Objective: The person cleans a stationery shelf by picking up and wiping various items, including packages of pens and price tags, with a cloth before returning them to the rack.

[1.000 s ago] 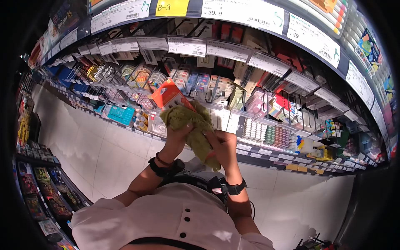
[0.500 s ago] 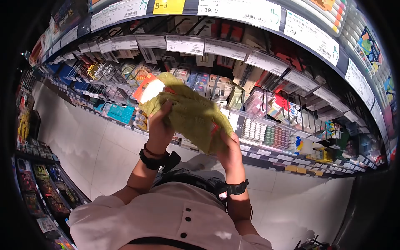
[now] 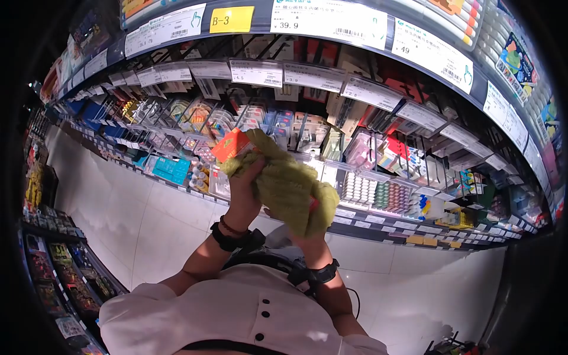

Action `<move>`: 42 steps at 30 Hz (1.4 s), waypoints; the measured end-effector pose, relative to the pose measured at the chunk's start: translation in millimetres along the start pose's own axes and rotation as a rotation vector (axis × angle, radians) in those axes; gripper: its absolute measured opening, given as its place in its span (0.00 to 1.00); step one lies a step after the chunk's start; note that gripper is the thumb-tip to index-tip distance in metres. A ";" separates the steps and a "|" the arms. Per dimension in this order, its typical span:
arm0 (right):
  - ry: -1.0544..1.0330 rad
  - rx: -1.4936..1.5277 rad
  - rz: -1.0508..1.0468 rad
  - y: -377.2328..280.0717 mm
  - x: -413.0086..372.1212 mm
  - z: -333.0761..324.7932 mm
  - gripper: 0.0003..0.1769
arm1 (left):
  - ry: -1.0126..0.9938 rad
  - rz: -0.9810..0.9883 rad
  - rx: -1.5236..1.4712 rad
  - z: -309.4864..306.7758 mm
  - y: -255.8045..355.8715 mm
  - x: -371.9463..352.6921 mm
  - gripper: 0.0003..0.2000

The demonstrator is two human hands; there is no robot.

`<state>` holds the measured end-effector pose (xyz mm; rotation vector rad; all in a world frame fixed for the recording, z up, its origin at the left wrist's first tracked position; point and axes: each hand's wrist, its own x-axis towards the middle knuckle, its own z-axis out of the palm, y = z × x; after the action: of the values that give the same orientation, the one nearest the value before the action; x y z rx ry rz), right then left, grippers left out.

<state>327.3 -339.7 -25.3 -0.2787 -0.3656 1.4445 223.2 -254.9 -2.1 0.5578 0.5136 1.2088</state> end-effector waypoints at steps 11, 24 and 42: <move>0.186 -1.157 -0.238 4.3 15.0 -51.9 0.15 | 0.008 0.160 0.142 -14.6 11.2 8.0 0.14; -0.123 -1.101 0.122 -19.4 29.2 -23.1 0.13 | -0.057 0.153 0.638 -33.4 12.1 7.9 0.12; 0.121 -0.393 0.305 -16.3 36.6 -10.2 0.22 | -0.337 0.020 0.436 -31.3 30.4 0.4 0.18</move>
<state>349.4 -304.8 -25.3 -0.7627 -0.5237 1.6381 181.5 -242.8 -6.1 1.1192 0.4839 0.9949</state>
